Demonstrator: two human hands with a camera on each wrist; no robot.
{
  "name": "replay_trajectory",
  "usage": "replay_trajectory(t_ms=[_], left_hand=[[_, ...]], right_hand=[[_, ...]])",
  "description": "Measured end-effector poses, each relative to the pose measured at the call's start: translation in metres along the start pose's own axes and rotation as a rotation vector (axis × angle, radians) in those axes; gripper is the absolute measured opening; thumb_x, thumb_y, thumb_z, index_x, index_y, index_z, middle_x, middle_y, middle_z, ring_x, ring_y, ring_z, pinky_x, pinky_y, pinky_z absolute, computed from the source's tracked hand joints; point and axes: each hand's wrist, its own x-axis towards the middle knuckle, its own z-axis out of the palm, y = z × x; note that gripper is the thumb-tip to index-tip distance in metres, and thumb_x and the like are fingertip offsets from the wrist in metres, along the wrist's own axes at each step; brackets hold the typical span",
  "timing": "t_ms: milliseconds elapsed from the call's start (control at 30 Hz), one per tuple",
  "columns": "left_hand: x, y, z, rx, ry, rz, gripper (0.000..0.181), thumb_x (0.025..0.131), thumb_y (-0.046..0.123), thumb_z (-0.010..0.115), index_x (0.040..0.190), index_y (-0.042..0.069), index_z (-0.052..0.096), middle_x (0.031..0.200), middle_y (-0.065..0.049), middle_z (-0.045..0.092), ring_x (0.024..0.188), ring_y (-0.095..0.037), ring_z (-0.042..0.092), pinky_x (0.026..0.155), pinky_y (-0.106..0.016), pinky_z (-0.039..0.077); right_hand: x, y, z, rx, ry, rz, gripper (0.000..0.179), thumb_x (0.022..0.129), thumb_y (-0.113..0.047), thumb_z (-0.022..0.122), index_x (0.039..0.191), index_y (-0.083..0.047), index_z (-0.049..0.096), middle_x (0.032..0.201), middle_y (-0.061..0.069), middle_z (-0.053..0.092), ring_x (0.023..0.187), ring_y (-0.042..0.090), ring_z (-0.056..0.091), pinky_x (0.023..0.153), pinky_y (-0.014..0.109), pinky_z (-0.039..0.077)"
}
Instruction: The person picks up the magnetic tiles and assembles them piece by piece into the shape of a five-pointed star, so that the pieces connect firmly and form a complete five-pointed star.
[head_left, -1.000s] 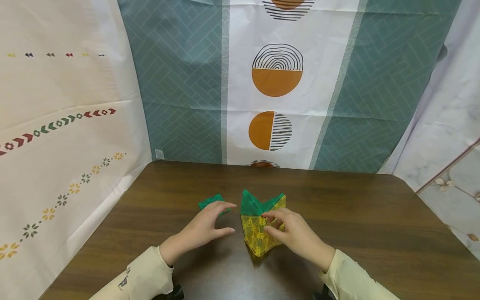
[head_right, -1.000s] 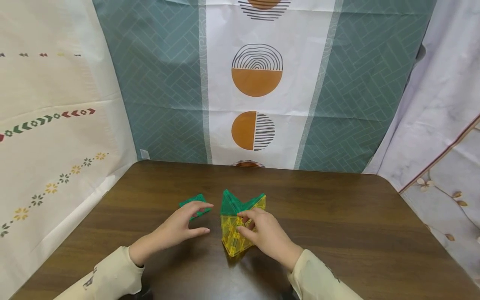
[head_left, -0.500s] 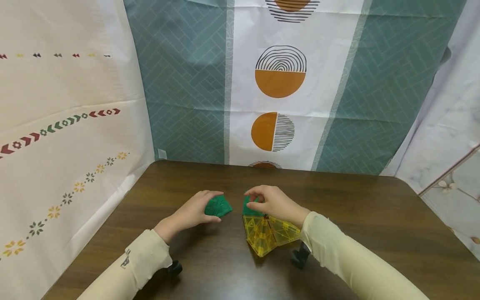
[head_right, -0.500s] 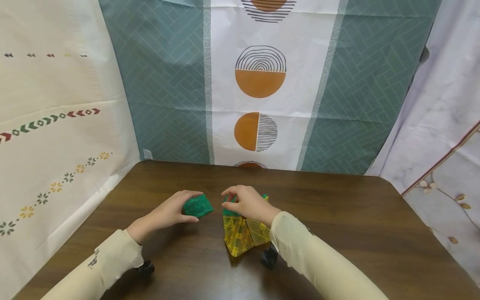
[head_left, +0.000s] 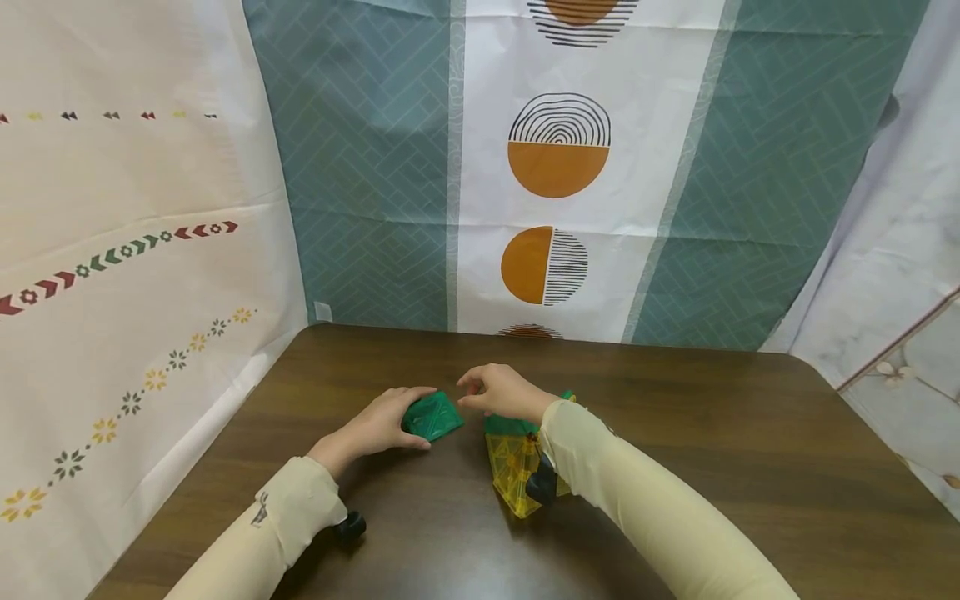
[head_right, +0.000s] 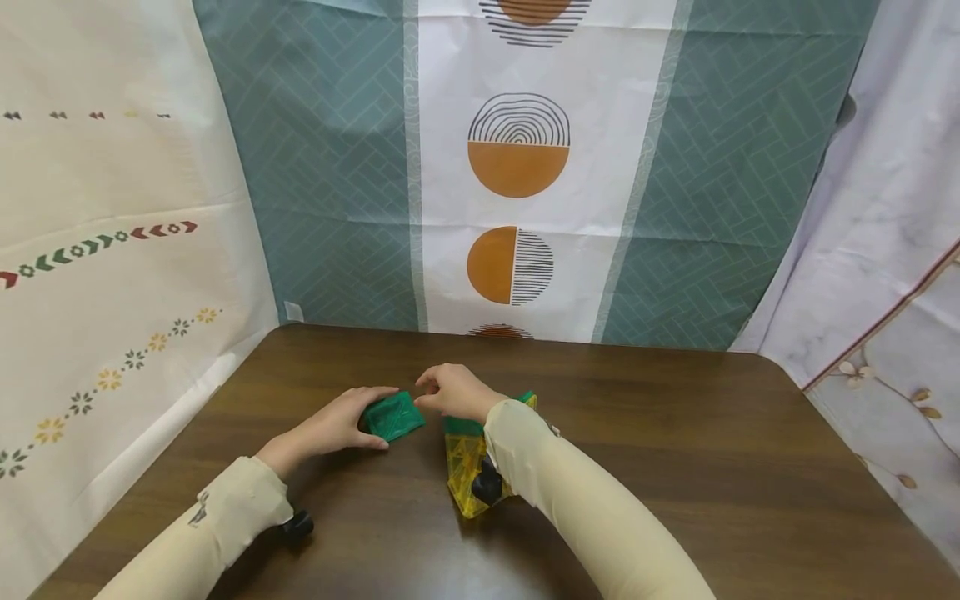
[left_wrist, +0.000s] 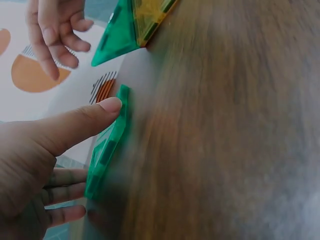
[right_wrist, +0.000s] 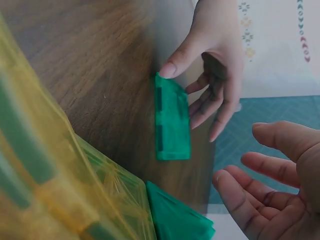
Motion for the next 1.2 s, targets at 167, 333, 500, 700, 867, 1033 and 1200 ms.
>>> replay_trajectory(t_ms=[167, 333, 500, 700, 867, 1033, 1200], left_hand=[[-0.001, -0.005, 0.001, 0.037, 0.015, 0.017, 0.084, 0.074, 0.036, 0.083, 0.144, 0.015, 0.043, 0.128, -0.011, 0.058, 0.112, -0.027, 0.052, 0.089, -0.048, 0.049], [-0.002, -0.006, 0.002, 0.057, 0.041, 0.024, 0.082, 0.074, 0.037, 0.083, 0.143, 0.016, 0.044, 0.128, -0.011, 0.059, 0.112, -0.027, 0.052, 0.090, -0.049, 0.048], [-0.003, -0.007, 0.006, 0.067, 0.074, 0.052, 0.079, 0.075, 0.037, 0.082, 0.142, 0.015, 0.047, 0.127, -0.012, 0.059, 0.112, -0.029, 0.052, 0.092, -0.051, 0.046], [-0.004, -0.007, 0.012, 0.074, 0.125, 0.065, 0.076, 0.075, 0.037, 0.082, 0.140, 0.016, 0.049, 0.128, -0.012, 0.060, 0.116, -0.032, 0.052, 0.096, -0.053, 0.045], [-0.005, -0.006, 0.016, 0.091, 0.174, 0.070, 0.075, 0.073, 0.036, 0.083, 0.138, 0.016, 0.051, 0.128, -0.012, 0.059, 0.118, -0.033, 0.052, 0.097, -0.053, 0.046], [-0.007, -0.004, 0.017, 0.092, 0.198, 0.081, 0.074, 0.074, 0.034, 0.083, 0.138, 0.015, 0.051, 0.129, -0.014, 0.058, 0.119, -0.034, 0.053, 0.096, -0.052, 0.048], [-0.010, -0.003, 0.017, 0.067, 0.231, 0.094, 0.072, 0.074, 0.031, 0.084, 0.136, 0.013, 0.052, 0.129, -0.013, 0.059, 0.121, -0.035, 0.053, 0.097, -0.052, 0.048]], right_hand=[[0.012, 0.002, 0.007, -0.024, -0.021, 0.025, 0.038, 0.094, -0.019, 0.062, 0.127, 0.000, 0.059, 0.102, 0.011, 0.070, 0.080, 0.029, 0.069, 0.070, 0.026, 0.054], [0.020, 0.001, 0.015, -0.028, -0.044, 0.072, 0.036, 0.095, -0.019, 0.061, 0.125, 0.001, 0.061, 0.114, 0.014, 0.068, 0.082, 0.026, 0.070, 0.076, 0.030, 0.056], [0.025, -0.001, 0.023, -0.084, -0.057, 0.110, 0.035, 0.094, -0.018, 0.062, 0.123, 0.002, 0.062, 0.114, 0.015, 0.068, 0.079, 0.023, 0.070, 0.079, 0.032, 0.057], [0.028, -0.002, 0.030, -0.156, -0.075, 0.159, 0.036, 0.093, -0.020, 0.064, 0.121, 0.001, 0.063, 0.102, 0.011, 0.071, 0.069, 0.015, 0.066, 0.077, 0.030, 0.056], [0.028, -0.003, 0.031, -0.167, -0.070, 0.167, 0.036, 0.093, -0.019, 0.064, 0.122, 0.002, 0.063, 0.098, 0.011, 0.071, 0.070, 0.017, 0.067, 0.084, 0.034, 0.056], [0.028, -0.002, 0.032, -0.139, -0.063, 0.173, 0.036, 0.093, -0.017, 0.064, 0.122, 0.003, 0.062, 0.102, 0.013, 0.070, 0.074, 0.019, 0.069, 0.083, 0.035, 0.056], [0.027, -0.002, 0.029, -0.121, -0.042, 0.153, 0.034, 0.092, -0.016, 0.064, 0.121, 0.003, 0.064, 0.107, 0.014, 0.070, 0.072, 0.019, 0.069, 0.081, 0.034, 0.057]])
